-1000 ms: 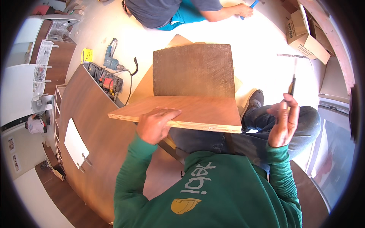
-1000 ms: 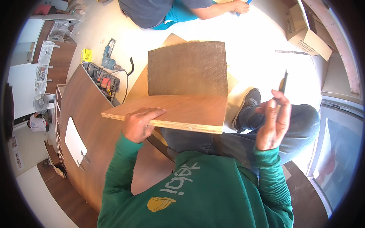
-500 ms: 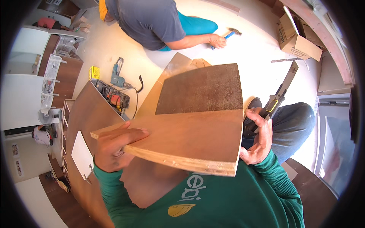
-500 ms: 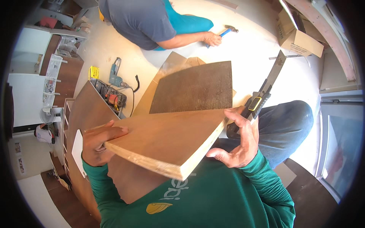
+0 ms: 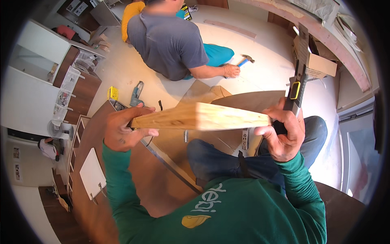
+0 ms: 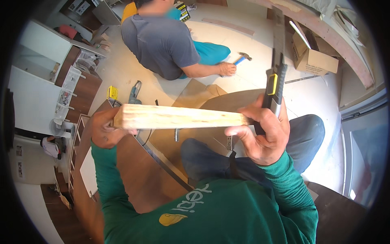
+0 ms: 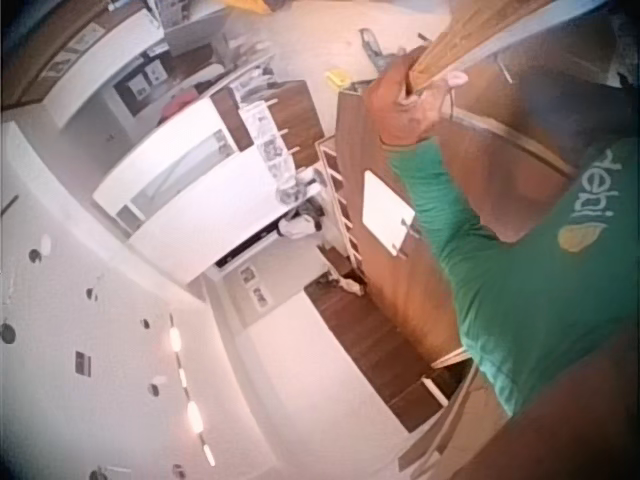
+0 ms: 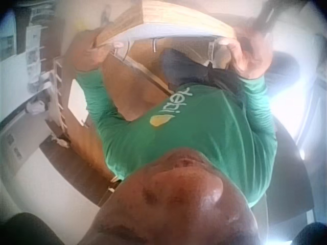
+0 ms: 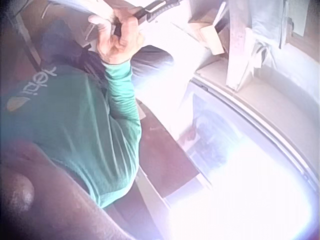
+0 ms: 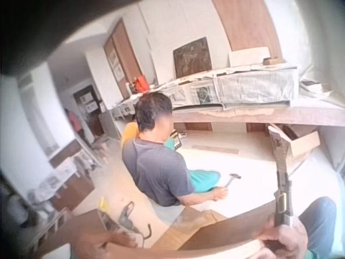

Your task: The person uses a utility knife to cut a piece of laminate flooring along a straight edge. They then handle white cabinet doors, attaching metal hinges to them.

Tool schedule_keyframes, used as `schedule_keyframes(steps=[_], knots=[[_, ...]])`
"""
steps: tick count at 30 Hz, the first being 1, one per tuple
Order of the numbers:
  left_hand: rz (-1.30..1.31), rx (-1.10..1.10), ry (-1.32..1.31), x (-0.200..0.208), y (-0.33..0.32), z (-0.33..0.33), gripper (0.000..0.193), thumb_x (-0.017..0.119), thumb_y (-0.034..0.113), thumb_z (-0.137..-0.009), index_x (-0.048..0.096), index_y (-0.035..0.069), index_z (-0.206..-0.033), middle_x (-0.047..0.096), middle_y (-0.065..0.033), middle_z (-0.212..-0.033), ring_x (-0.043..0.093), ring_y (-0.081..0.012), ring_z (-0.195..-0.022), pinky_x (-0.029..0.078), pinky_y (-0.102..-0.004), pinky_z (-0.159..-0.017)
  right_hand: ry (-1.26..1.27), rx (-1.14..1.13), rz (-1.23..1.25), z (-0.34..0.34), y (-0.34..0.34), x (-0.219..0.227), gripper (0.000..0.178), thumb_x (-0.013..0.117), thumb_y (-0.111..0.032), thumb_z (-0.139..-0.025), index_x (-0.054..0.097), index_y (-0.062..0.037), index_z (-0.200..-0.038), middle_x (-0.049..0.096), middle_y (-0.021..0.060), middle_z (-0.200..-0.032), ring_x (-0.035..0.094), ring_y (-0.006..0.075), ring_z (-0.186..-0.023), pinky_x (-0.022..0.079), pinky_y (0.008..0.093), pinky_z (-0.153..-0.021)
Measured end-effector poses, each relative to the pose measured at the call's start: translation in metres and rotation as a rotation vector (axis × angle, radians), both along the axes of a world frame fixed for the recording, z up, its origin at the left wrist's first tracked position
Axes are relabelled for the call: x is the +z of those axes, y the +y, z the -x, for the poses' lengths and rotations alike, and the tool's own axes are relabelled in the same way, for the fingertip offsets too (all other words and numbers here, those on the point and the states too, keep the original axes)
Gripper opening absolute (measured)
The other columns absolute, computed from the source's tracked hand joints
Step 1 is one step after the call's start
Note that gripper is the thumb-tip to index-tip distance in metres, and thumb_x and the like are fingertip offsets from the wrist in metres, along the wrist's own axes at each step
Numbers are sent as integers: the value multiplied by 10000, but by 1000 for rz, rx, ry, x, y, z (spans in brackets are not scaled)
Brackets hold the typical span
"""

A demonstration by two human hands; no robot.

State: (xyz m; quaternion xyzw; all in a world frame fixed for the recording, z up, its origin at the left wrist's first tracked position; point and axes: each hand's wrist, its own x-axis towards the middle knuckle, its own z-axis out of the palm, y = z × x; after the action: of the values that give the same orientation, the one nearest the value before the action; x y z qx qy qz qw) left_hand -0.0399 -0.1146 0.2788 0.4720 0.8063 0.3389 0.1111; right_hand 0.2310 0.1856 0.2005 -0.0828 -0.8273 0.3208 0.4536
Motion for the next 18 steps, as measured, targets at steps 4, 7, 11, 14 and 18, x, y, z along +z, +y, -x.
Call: schedule_keyframes(steps=[4, 7, 11, 14, 18], knots=[[-68, 141, -265, -34, -6, 12, 394, 950, 123, -779, 786, -29, -1103, 811, -127, -1015, 774, -208, -1054, 545, -402, -1080, -17, 32, -32, 17, -7, 10, 486, 1001, -281, -679, 758, -23, -1013, 598, 136, -976, 626, 274, -823, 529, 393, -707], [-190, 66, -273, -92, -32, 43, 336, 901, 104, -832, 789, -29, -1119, 804, -135, -1072, 758, -237, -1108, 531, -391, -1104, 24, 60, -96, 33, -29, 18, 425, 968, -286, -727, 752, -39, -997, 593, 154, -1011, 652, 291, -806, 569, 438, -660], [-320, 46, -464, -167, -39, 52, 255, 777, 56, -911, 790, -16, -1156, 785, -153, -1201, 690, -284, -1286, 482, -412, -1185, -143, 102, -172, 35, -50, 4, 422, 977, -272, -727, 748, -41, -995, 599, 154, -1020, 672, 275, -756, 564, 404, -595], [-300, 82, -437, -209, -42, 42, 300, 801, 29, -895, 776, -20, -1189, 766, -169, -1249, 682, -289, -1287, 471, -420, -1191, -231, 126, -158, 40, -61, -5, 399, 938, -306, -777, 720, -43, -983, 589, 182, -1069, 676, 298, -763, 573, 431, -602], [-212, 303, -695, -231, -36, 23, 417, 888, -30, -843, 720, -21, -1225, 765, -92, -1170, 713, -170, -1074, 593, -327, -959, -317, 129, -178, 57, -68, -15, 372, 902, -316, -816, 689, -42, -952, 556, 191, -1063, 680, 329, -761, 576, 457, -607]])
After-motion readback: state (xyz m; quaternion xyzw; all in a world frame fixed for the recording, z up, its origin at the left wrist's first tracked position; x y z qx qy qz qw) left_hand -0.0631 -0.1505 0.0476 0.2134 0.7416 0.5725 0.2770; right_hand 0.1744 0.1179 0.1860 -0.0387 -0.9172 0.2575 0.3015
